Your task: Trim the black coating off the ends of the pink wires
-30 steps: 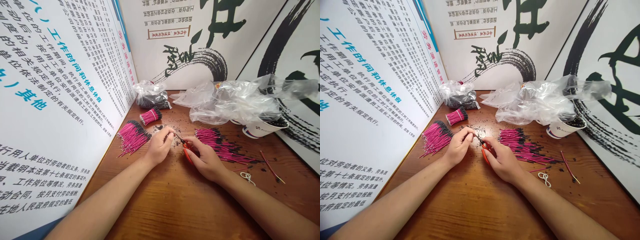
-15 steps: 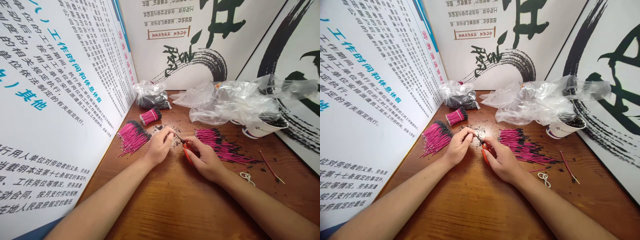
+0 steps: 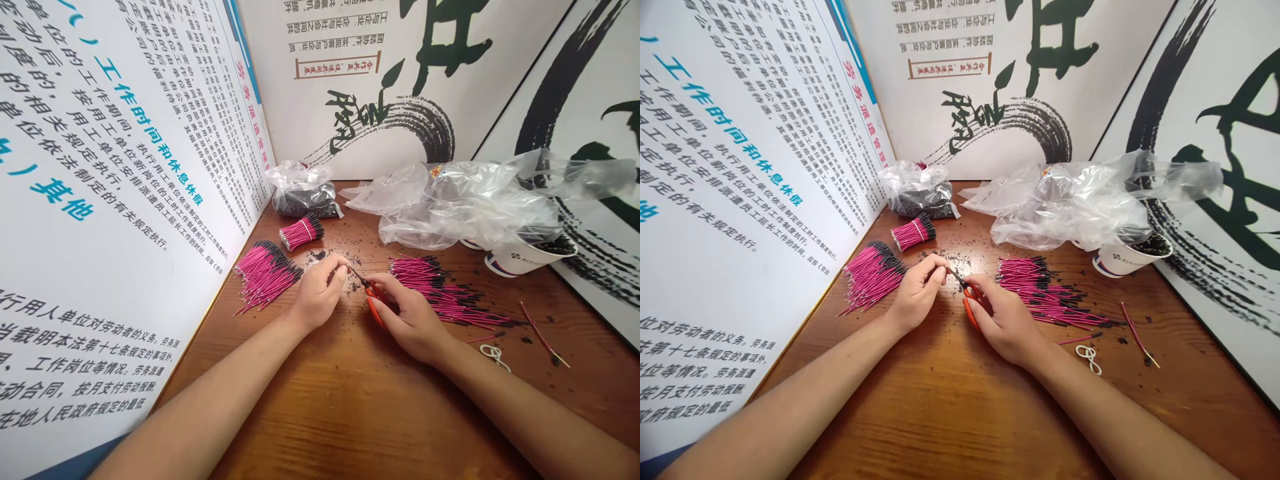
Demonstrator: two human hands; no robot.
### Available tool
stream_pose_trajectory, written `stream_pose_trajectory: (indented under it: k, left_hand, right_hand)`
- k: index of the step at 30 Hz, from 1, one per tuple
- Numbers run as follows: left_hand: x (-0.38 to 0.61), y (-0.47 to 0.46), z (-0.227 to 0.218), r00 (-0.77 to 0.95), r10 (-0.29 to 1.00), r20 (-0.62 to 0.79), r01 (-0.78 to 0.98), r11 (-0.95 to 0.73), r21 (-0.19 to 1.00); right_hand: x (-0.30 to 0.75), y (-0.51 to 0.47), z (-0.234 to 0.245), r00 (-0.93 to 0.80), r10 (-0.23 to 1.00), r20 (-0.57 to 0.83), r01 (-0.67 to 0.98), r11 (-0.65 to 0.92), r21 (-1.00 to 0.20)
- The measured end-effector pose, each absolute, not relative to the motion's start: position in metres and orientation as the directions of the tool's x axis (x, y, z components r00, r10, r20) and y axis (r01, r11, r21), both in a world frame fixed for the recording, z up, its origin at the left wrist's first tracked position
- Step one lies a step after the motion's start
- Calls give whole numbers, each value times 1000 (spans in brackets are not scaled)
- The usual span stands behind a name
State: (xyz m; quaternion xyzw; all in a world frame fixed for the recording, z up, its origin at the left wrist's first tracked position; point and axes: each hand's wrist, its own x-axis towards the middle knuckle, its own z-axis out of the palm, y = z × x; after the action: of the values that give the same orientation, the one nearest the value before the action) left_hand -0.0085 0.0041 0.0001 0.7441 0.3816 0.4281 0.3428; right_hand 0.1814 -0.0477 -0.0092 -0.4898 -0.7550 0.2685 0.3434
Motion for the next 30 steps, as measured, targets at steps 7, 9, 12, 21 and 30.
stream_pose_trajectory:
  k: [7, 9, 12, 21, 30]
  left_hand:
    - [-9, 4, 0, 341, 863, 373, 279, -472, 836]
    - [-9, 3, 0, 343, 861, 376, 278, -475, 835]
    - [-9, 4, -1, 345, 860, 376, 279, -477, 834]
    - [-9, 4, -1, 342, 861, 376, 285, -476, 832]
    - [-9, 4, -2, 344, 861, 374, 292, -477, 829]
  right_hand:
    - [182, -47, -10, -279, 921, 271, 580, 387, -717]
    - [182, -47, -10, -280, 921, 270, 579, 387, -718]
    - [181, -47, -9, -278, 921, 274, 567, 388, -727]
    - [180, -48, -8, -280, 920, 273, 560, 388, -733]
    - [182, -48, -7, -279, 922, 268, 586, 385, -713]
